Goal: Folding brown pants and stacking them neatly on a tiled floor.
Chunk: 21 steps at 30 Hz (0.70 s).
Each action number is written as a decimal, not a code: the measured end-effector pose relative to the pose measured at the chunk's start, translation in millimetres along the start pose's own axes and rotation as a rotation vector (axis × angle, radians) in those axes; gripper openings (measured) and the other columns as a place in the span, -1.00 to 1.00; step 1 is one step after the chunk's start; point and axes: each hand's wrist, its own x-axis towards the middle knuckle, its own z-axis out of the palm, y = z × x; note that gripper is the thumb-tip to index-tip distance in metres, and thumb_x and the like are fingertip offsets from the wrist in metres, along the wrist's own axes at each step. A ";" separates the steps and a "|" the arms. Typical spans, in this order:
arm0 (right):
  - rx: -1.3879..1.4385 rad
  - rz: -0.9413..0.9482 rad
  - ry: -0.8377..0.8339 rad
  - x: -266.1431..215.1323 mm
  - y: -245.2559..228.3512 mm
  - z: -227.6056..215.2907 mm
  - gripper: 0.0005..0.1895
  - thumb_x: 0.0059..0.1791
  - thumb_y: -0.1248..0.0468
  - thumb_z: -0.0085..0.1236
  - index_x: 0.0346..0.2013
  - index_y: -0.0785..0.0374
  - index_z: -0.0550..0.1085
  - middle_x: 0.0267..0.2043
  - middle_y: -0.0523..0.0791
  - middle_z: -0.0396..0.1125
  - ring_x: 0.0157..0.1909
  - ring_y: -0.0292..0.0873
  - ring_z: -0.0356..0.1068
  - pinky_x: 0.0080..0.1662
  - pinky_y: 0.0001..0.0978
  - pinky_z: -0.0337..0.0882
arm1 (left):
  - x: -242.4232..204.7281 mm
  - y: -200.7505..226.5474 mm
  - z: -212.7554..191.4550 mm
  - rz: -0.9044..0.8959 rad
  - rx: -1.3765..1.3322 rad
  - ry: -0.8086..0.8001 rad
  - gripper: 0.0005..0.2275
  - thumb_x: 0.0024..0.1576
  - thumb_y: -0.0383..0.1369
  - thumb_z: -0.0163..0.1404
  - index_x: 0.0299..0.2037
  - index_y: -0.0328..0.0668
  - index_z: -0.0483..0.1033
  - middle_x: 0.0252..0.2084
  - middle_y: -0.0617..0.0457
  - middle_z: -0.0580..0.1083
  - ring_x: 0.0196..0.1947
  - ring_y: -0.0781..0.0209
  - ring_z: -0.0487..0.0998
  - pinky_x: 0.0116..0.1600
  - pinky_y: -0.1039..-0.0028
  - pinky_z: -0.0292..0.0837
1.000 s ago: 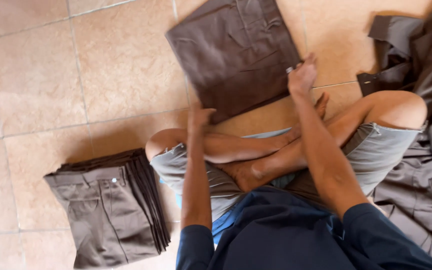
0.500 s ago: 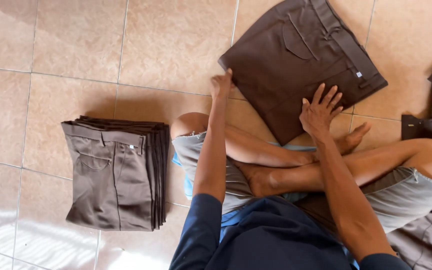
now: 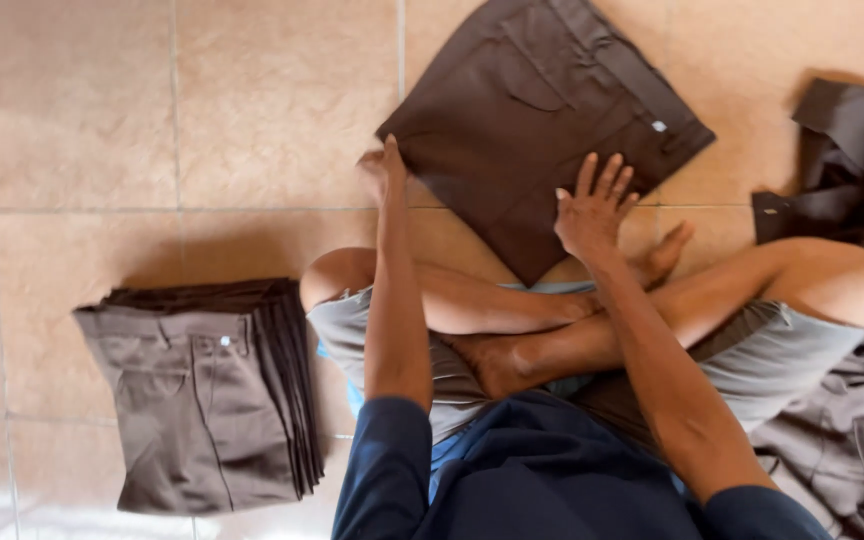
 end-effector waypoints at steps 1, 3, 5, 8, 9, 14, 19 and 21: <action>-0.007 -0.024 0.016 -0.3 -0.8 -0.9 -0.21 0.20 -0.01 -0.16 0.58 0.30 -0.15 0.57 0.34 -0.39 0.56 0.48 -0.42 0.37 0.62 -0.17 | -46.9 26.6 -23.6 0.019 0.158 -0.138 -0.52 0.11 -0.01 0.03 -0.22 -0.44 0.63 -0.42 -0.23 0.61 -0.37 -0.08 0.68 -0.23 0.22 0.57; -0.011 -0.028 0.036 0.1 0.0 2.1 -0.22 0.20 -0.01 -0.16 0.58 0.32 -0.14 0.56 0.34 -0.38 0.55 0.50 -0.39 0.36 0.62 -0.14 | -108.2 34.5 -39.1 0.054 0.326 -0.289 -0.41 0.12 0.07 0.00 -0.26 -0.55 0.63 -0.42 -0.31 0.60 -0.20 -0.21 0.68 0.05 0.04 0.54; -0.057 -0.042 0.069 4.0 2.3 8.5 -0.20 0.20 -0.06 -0.18 0.59 0.28 -0.13 0.57 0.33 -0.34 0.56 0.48 -0.34 0.34 0.62 -0.10 | -137.5 -11.6 -23.6 0.040 0.256 -0.674 -0.51 0.13 -0.09 0.13 -0.18 -0.62 0.56 -0.43 -0.28 0.61 -0.49 0.00 0.69 -0.47 0.34 0.64; -0.105 -0.089 0.209 5.0 12.3 22.0 -0.24 0.21 -0.13 -0.27 0.58 0.22 -0.05 0.56 0.30 -0.21 0.52 0.46 -0.14 0.28 0.57 0.06 | -176.3 -38.8 25.5 0.137 0.309 -0.438 -0.43 -0.02 -0.23 0.25 0.09 -0.54 0.39 0.01 -0.51 0.50 0.08 -0.45 0.54 0.19 -0.05 0.49; -0.104 -0.083 0.213 4.6 17.4 22.9 -0.24 0.21 -0.13 -0.27 0.58 0.22 -0.05 0.56 0.30 -0.21 0.52 0.46 -0.14 0.28 0.57 0.06 | -177.7 -38.5 20.0 0.143 0.311 -0.442 -0.43 -0.02 -0.23 0.25 0.09 -0.54 0.39 0.01 -0.51 0.50 0.08 -0.45 0.54 0.19 -0.05 0.49; 0.156 -0.235 0.187 2.3 53.8 10.4 -0.64 0.17 -0.13 -0.12 0.08 -0.06 0.45 -0.19 -0.14 0.45 -0.10 0.02 0.54 -0.13 -0.09 0.54 | -122.5 -21.1 -18.7 0.169 0.273 -0.098 -0.56 -0.04 -0.20 0.31 -0.04 -0.35 0.57 -0.09 -0.32 0.58 0.00 -0.32 0.61 0.11 0.01 0.55; 0.186 0.034 0.449 22.8 63.8 6.6 -0.74 0.04 0.04 0.18 -0.08 -0.02 0.35 -0.25 -0.10 0.32 -0.19 0.10 0.48 -0.22 0.05 0.52 | -51.0 -80.1 -14.5 0.085 0.108 0.013 -0.69 0.01 -0.20 0.23 -0.17 -0.25 0.57 -0.29 -0.12 0.57 -0.19 -0.08 0.66 -0.09 0.17 0.56; 0.193 0.122 0.480 37.4 71.1 18.2 -0.60 -0.01 -0.01 0.29 -0.06 0.03 0.32 -0.16 -0.07 0.29 -0.11 0.10 0.44 -0.17 0.07 0.50 | -60.9 -75.4 -13.6 0.104 0.128 0.019 -0.75 0.07 -0.20 0.17 -0.21 -0.19 0.58 -0.32 -0.09 0.57 -0.19 -0.08 0.66 -0.12 0.17 0.54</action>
